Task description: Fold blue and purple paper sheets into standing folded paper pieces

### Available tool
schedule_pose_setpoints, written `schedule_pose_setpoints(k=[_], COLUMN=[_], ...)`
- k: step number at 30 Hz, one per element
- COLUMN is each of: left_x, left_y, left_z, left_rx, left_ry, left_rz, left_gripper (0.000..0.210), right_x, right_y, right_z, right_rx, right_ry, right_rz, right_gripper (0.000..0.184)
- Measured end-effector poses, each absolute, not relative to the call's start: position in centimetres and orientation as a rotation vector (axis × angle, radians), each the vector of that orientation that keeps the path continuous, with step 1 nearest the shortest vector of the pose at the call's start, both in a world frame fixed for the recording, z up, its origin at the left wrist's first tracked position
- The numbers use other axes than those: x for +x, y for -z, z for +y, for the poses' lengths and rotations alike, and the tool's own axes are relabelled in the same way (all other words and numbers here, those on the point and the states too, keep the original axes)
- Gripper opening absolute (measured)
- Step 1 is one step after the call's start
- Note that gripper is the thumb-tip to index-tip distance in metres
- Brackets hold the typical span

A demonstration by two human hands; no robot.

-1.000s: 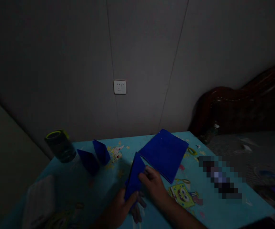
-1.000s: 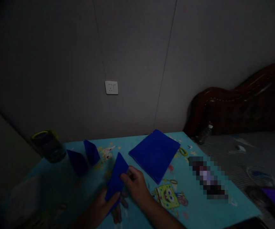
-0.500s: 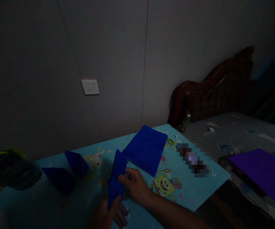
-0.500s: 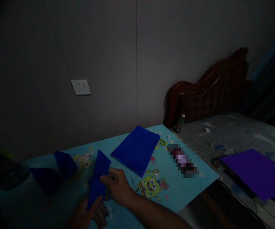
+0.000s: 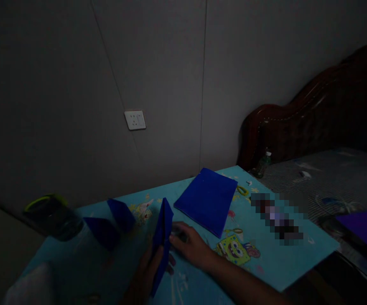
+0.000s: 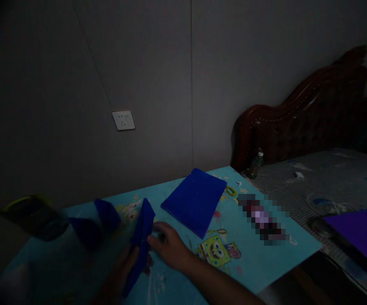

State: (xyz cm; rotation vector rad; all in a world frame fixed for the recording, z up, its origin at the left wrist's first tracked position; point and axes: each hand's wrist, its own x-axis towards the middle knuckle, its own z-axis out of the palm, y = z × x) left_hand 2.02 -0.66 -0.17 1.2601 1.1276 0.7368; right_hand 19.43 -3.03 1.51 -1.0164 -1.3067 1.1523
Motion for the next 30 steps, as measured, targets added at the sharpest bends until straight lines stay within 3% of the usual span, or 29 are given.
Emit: schedule_pose_setpoints(k=[3, 7, 13, 22, 30], left_x=[1.7, 1.9, 1.8, 2.0, 1.3], left_y=[0.2, 0.6, 1.8, 1.4, 3.4], left_z=[-0.8, -0.8, -1.4, -1.0, 0.8], left_rx=[1.437, 1.511, 1.478, 1.537, 1.400], left_ry=[-0.845, -0.971, -0.947, -0.866, -1.098], left_rz=[1.293, 1.283, 1.224, 1.112, 1.299], left_gripper=[0.056, 0.052, 0.056, 0.050, 0.051], right_x=[19.5, 19.0, 18.7, 19.0, 18.8], right_y=[-1.7, -1.8, -1.7, -1.9, -1.3], right_z=[-3.3, -3.4, -3.4, -3.8, -4.7], right_rx=[-1.224, -1.299, -1.414, -1.441, -1.429], right_ry=[-0.890, -0.885, -0.736, -0.661, -0.589], right_rz=[-1.340, -1.427, -1.583, -1.718, -1.833], right_gripper=[0.055, 0.050, 0.028, 0.032, 0.046])
